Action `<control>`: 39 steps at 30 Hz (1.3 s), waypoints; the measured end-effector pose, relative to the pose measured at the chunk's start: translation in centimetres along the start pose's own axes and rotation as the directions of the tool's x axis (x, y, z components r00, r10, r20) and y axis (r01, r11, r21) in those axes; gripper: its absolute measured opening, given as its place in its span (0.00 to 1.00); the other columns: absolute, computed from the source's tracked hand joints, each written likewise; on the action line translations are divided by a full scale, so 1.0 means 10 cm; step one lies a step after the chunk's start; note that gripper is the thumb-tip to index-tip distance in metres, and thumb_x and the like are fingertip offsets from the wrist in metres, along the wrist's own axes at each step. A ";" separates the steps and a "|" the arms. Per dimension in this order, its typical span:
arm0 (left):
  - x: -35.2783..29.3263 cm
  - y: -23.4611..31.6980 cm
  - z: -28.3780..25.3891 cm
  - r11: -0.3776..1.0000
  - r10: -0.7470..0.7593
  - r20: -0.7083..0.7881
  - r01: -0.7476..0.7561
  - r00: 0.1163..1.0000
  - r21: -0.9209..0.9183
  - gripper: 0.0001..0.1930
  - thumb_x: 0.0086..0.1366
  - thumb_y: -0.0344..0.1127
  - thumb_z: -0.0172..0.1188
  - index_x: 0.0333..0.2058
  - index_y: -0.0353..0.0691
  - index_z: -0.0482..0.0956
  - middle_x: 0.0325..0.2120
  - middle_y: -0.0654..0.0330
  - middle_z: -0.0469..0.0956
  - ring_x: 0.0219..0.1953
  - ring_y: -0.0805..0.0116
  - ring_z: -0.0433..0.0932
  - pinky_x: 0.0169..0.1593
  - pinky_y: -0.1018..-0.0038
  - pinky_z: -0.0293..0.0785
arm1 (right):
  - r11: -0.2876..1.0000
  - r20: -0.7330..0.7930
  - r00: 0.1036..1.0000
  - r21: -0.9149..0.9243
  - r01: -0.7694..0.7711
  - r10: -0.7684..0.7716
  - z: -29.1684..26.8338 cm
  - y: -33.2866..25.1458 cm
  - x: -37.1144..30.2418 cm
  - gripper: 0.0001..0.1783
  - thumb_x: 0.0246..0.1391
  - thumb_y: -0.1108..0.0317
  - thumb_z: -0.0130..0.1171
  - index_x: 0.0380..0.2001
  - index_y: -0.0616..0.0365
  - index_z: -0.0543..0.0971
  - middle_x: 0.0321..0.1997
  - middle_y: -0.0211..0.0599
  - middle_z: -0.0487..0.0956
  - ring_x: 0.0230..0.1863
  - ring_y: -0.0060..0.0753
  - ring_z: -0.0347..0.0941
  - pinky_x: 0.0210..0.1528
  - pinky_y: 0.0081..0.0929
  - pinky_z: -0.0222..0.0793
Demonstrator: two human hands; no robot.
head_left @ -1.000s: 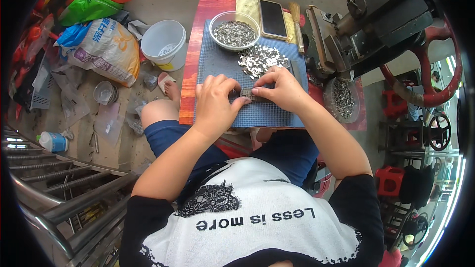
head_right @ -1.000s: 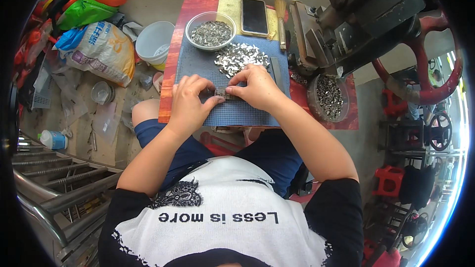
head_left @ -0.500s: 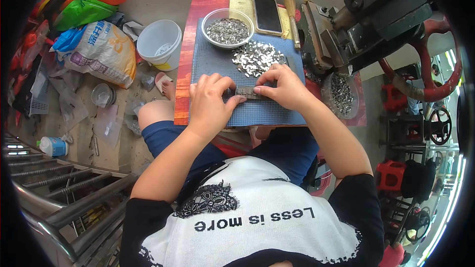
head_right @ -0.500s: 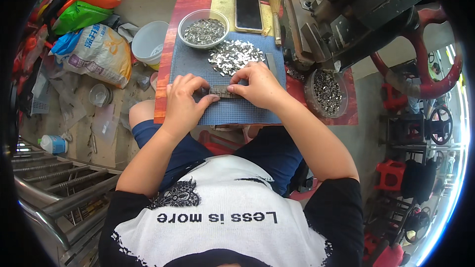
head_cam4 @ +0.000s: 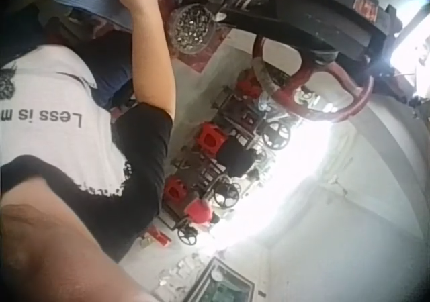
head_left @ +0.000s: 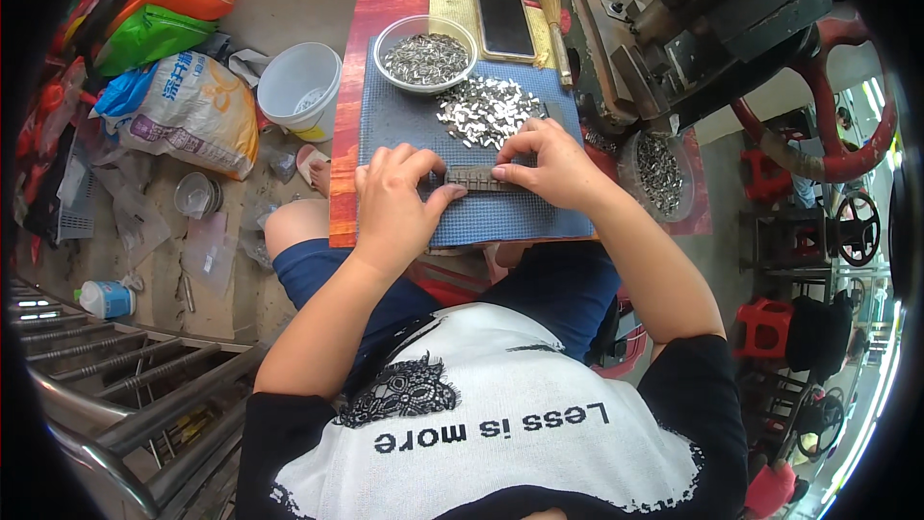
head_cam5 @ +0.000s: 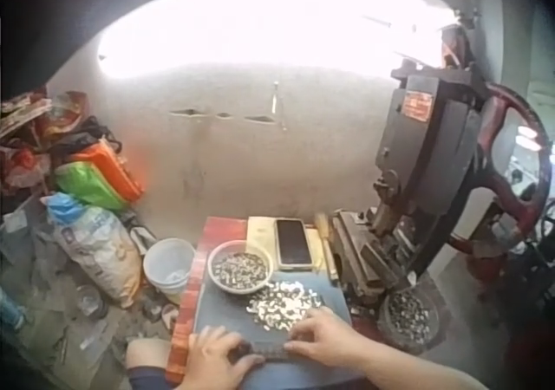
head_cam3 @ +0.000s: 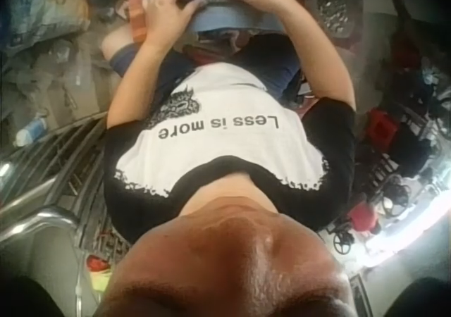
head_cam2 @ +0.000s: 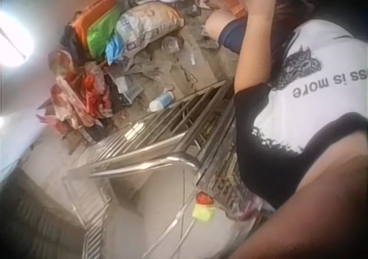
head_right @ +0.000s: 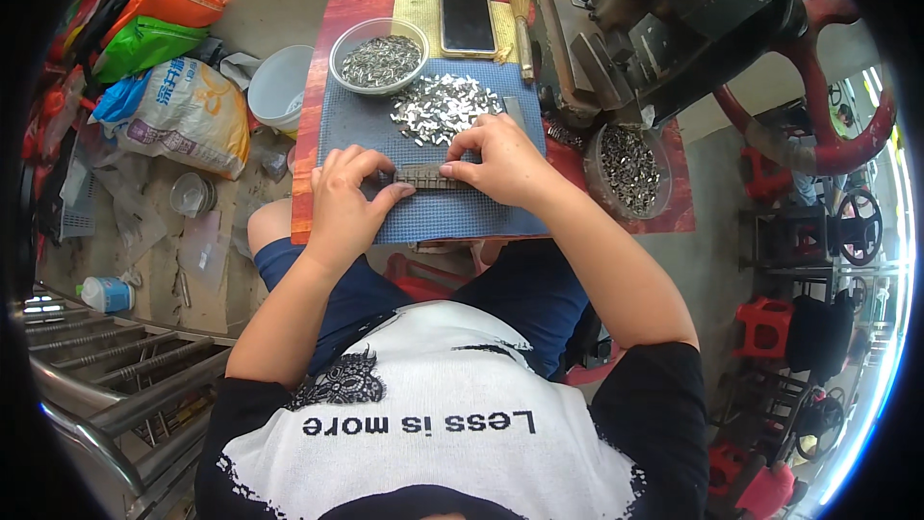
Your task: Manually placing small metal components onto a jig and using a press machine to assemble them.
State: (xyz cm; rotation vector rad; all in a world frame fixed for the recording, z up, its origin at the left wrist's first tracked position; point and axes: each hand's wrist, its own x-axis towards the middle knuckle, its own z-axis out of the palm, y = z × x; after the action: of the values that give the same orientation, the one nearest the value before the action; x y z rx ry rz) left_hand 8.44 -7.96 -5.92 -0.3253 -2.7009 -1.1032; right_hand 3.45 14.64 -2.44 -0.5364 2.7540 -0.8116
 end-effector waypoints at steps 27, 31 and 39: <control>0.00 -0.01 0.04 0.999 0.049 -0.042 -0.049 0.998 -0.004 0.13 0.53 0.43 0.73 0.31 0.45 0.82 0.31 0.64 0.76 0.41 0.61 0.72 0.47 0.64 0.60 | 0.985 -0.533 0.840 0.172 -0.008 0.100 -0.07 -0.27 0.89 0.14 0.54 0.61 0.68 0.35 0.63 0.86 0.30 0.38 0.86 0.31 0.27 0.81 0.36 0.26 0.74; -0.03 -0.03 0.05 0.999 0.037 -0.051 -0.038 0.998 -0.024 0.12 0.53 0.43 0.73 0.31 0.45 0.82 0.31 0.64 0.76 0.40 0.61 0.72 0.47 0.64 0.60 | 0.989 -0.620 0.777 0.144 -0.018 0.105 -0.21 -0.14 0.47 0.13 0.53 0.64 0.66 0.36 0.62 0.85 0.30 0.43 0.85 0.31 0.32 0.82 0.37 0.28 0.75; -0.03 0.00 0.02 0.999 0.015 -0.096 -0.019 0.995 -0.043 0.12 0.53 0.43 0.73 0.31 0.44 0.82 0.30 0.63 0.77 0.39 0.61 0.73 0.47 0.65 0.60 | 0.931 -0.572 0.816 -0.245 -0.271 0.087 0.09 0.34 -0.28 0.16 0.54 0.62 0.65 0.36 0.68 0.83 0.36 0.52 0.80 0.38 0.53 0.79 0.45 0.42 0.75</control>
State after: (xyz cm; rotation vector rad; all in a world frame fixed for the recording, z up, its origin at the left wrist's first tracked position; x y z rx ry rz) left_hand 8.67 -7.85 -6.12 -0.2943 -2.5891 -1.1452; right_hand 5.30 18.00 -4.78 -0.0709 3.4393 -0.5361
